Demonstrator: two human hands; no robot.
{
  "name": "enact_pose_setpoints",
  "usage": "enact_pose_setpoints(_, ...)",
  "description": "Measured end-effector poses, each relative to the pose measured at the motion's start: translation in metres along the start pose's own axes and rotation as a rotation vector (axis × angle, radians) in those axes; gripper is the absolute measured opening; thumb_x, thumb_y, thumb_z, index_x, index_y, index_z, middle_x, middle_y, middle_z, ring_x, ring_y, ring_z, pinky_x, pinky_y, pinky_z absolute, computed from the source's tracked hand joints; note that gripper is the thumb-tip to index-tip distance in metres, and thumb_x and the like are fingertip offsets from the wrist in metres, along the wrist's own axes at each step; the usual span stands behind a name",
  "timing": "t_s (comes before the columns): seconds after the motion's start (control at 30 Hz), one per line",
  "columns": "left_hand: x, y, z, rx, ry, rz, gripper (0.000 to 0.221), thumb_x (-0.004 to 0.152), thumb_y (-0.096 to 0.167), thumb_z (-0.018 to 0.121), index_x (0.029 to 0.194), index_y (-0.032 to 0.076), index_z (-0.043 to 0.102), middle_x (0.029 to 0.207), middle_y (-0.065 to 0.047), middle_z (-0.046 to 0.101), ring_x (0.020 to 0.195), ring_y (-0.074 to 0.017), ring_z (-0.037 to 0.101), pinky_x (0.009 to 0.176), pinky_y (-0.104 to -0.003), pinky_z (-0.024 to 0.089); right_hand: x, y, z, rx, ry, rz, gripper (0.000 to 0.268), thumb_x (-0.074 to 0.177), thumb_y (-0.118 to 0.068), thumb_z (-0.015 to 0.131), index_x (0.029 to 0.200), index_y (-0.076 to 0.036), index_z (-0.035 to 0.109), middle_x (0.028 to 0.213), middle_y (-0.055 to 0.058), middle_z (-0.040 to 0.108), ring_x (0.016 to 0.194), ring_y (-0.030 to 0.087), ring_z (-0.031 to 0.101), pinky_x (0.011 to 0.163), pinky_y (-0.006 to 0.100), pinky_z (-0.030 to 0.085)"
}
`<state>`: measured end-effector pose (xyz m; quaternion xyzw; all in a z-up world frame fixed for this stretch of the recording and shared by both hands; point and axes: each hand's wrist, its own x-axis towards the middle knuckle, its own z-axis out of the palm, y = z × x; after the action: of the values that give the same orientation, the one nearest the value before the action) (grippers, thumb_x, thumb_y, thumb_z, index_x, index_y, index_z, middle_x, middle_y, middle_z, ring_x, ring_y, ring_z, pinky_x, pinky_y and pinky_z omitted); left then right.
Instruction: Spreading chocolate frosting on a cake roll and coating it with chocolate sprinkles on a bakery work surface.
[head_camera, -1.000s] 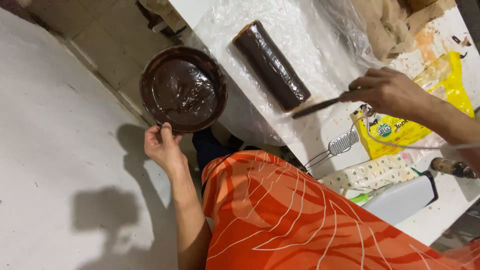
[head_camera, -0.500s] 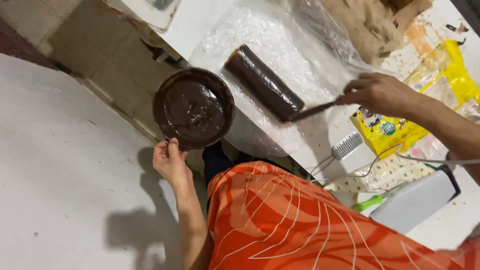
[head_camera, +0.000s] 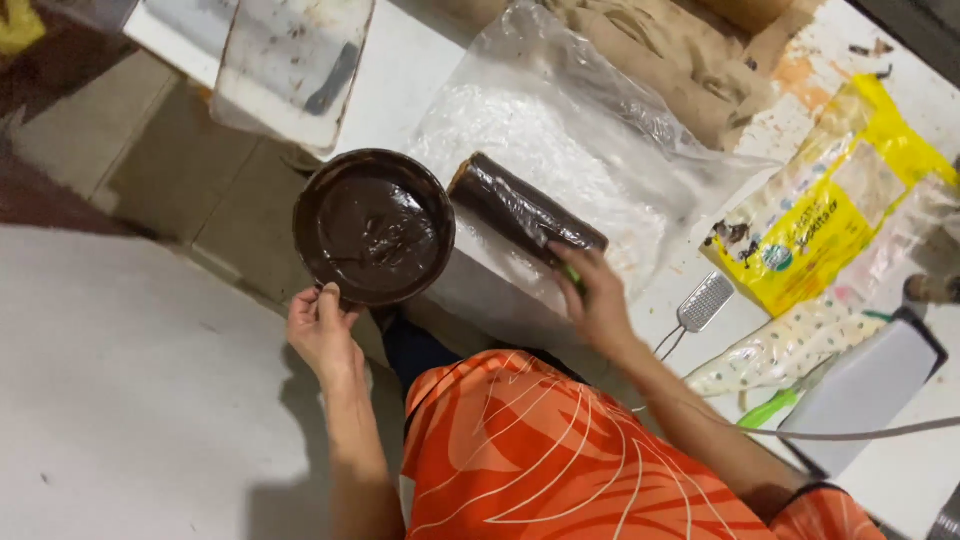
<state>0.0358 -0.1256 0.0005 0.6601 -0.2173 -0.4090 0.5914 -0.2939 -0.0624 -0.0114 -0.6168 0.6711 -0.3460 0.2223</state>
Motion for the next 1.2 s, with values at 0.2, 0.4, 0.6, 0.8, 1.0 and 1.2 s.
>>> enact_pose_setpoints(0.2,0.064,0.06,0.036,0.073,-0.242,0.024,0.011,0.084,0.002,0.065,0.084,0.005,0.054,0.071,-0.012,0.061,0.063,-0.0185,0.065,0.058,-0.034,0.061,-0.007,-0.082,0.058,0.052,0.269,0.249,0.036,0.096,-0.007,0.053,0.131,-0.014,0.056,0.099,0.01,0.055,0.091,0.032,0.062,0.08,0.041,0.051)
enact_pose_setpoints(0.4,0.156,0.076,0.044,0.148,-0.407,-0.006,0.012,0.082,0.006,0.066,0.085,0.008,0.055,0.071,-0.009,0.061,0.061,-0.0161,0.065,0.057,-0.03,0.062,0.027,-0.119,0.154,0.104,0.403,0.35,0.039,0.095,-0.001,0.052,0.133,-0.01,0.052,0.101,0.011,0.053,0.095,0.034,0.061,0.081,0.043,0.051)
enact_pose_setpoints(0.6,0.212,0.087,0.04,0.229,-0.511,0.006,0.011,0.082,0.007,0.065,0.085,0.008,0.055,0.068,-0.009,0.059,0.057,-0.0164,0.063,0.051,-0.028,0.06,0.035,-0.137,0.165,0.014,0.598,0.399,0.036,0.094,0.0,0.052,0.13,-0.006,0.053,0.101,0.012,0.05,0.095,0.036,0.059,0.081,0.045,0.05)
enact_pose_setpoints(0.8,0.23,0.091,0.059,0.273,-0.603,-0.001,0.012,0.082,0.006,0.066,0.086,0.01,0.055,0.07,-0.009,0.061,0.058,-0.0168,0.065,0.056,-0.032,0.063,0.043,-0.154,0.174,-0.082,0.563,0.44,0.037,0.094,-0.004,0.053,0.13,-0.008,0.053,0.1,0.012,0.05,0.089,0.039,0.061,0.074,0.047,0.052)
enact_pose_setpoints(1.0,0.214,0.098,0.084,0.281,-0.694,-0.007,0.012,0.083,0.007,0.067,0.088,0.011,0.056,0.072,-0.008,0.061,0.059,-0.0178,0.067,0.056,-0.031,0.063,-0.007,-0.136,0.132,-0.443,0.571,0.598,0.044,0.086,-0.001,0.058,0.129,-0.012,0.054,0.104,0.015,0.052,0.088,0.037,0.063,0.07,0.046,0.053)
enact_pose_setpoints(1.2,0.18,0.098,0.11,0.346,-0.814,0.026,0.013,0.084,0.01,0.067,0.088,0.012,0.055,0.071,-0.005,0.057,0.06,-0.0152,0.067,0.058,-0.029,0.063,-0.073,-0.093,0.097,-0.471,0.776,0.747,0.03,0.09,0.001,0.055,0.117,-0.008,0.061,0.101,0.014,0.052,0.089,0.038,0.061,0.072,0.042,0.053)
